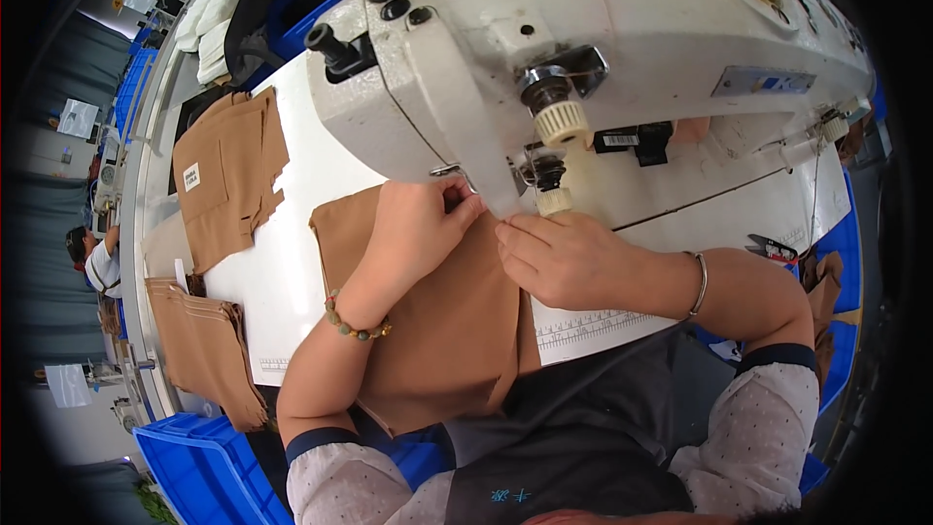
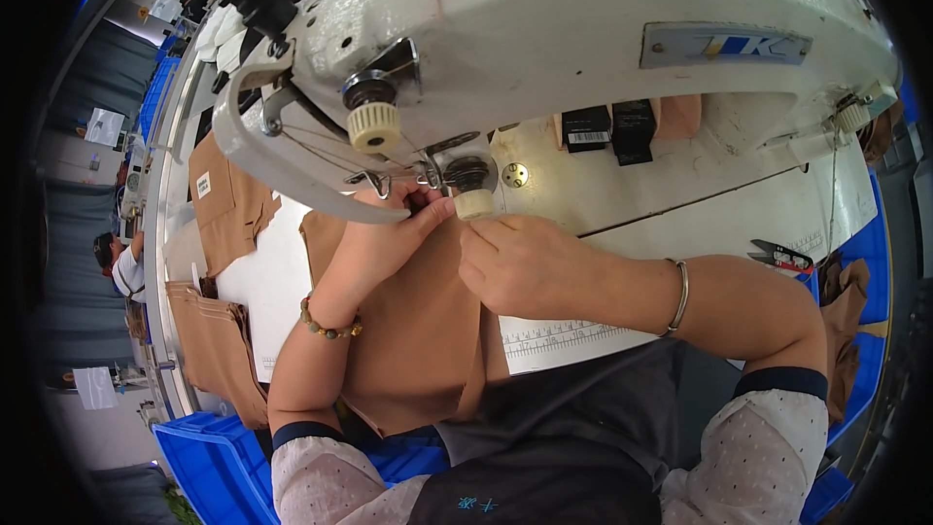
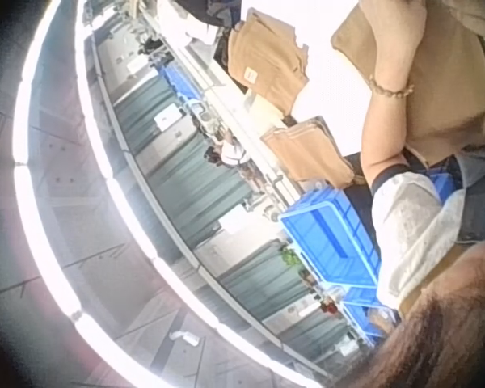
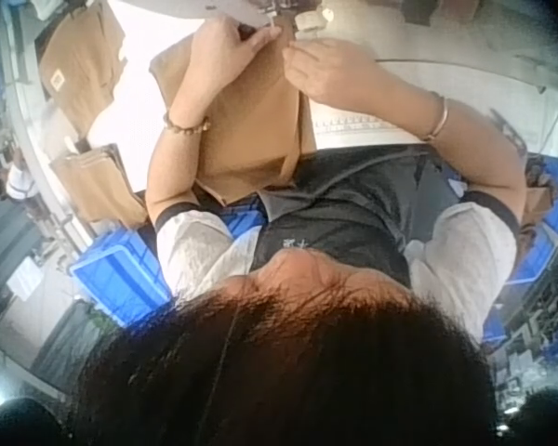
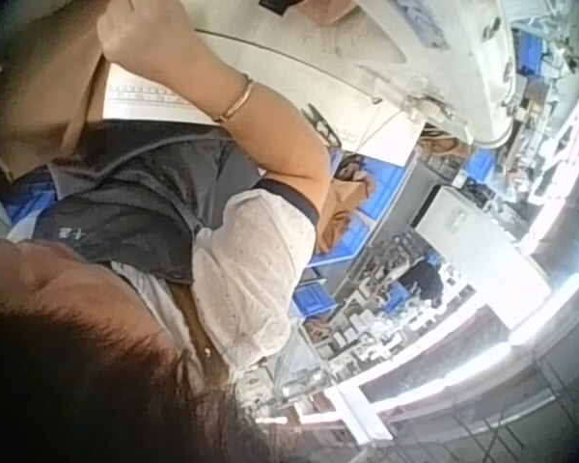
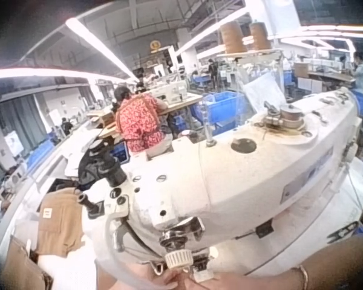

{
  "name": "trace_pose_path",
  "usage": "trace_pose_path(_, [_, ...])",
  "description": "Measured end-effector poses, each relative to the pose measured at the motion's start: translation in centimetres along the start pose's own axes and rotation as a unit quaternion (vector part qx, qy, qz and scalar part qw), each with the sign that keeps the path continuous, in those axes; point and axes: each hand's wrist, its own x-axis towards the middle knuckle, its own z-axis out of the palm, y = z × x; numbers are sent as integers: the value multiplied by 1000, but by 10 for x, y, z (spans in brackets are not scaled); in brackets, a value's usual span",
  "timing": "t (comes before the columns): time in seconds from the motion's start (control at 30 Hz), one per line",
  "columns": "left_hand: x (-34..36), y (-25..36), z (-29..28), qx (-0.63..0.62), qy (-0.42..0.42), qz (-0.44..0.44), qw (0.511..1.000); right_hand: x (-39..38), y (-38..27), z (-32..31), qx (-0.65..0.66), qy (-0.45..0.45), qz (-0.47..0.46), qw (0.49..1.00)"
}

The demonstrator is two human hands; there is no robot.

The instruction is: Sewing brown fabric pieces and attaching labels using an industrial sewing machine.

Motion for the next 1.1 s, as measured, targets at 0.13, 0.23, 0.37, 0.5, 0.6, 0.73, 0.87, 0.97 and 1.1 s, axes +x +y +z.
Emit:
trace_pose_path(0.13, [-1, 2, 0, -6, 26, 26, 999, 1, 0, -2, -6, -4, 1, 1000])
trace_pose_path(0.23, [-1, 3, 1, -2, 26, 19, 999, 0, 0, -1, -12, -7, 0, 1000])
trace_pose_path(0.37, [0, 1, 0, 4, 40, 32, 999, 1, 1, -3, -10, -9, -4, 1000])
trace_pose_path(0.5, [3, 0, -1, 0, 40, 26, 999, -2, 2, -5, 2, -75, 9, 997])
trace_pose_path(0.6, [4, 0, 0, -21, 51, 47, 997, -2, 4, -3, 5, -69, 11, 998])
trace_pose_path(0.73, [6, -4, 3, -30, 71, 51, 996, -2, 4, -1, -5, -66, 19, 998])
trace_pose_path(0.87, [6, 6, 0, -40, 68, 43, 996, -4, 2, -3, -17, -78, 29, 996])
trace_pose_path(0.97, [1, 0, 2, -10, 67, 39, 997, -4, -1, -5, -12, -87, 32, 996])
trace_pose_path(1.1, [-26, 20, 4, 192, 172, 151, 954, -6, -8, -7, -18, -114, 46, 992])
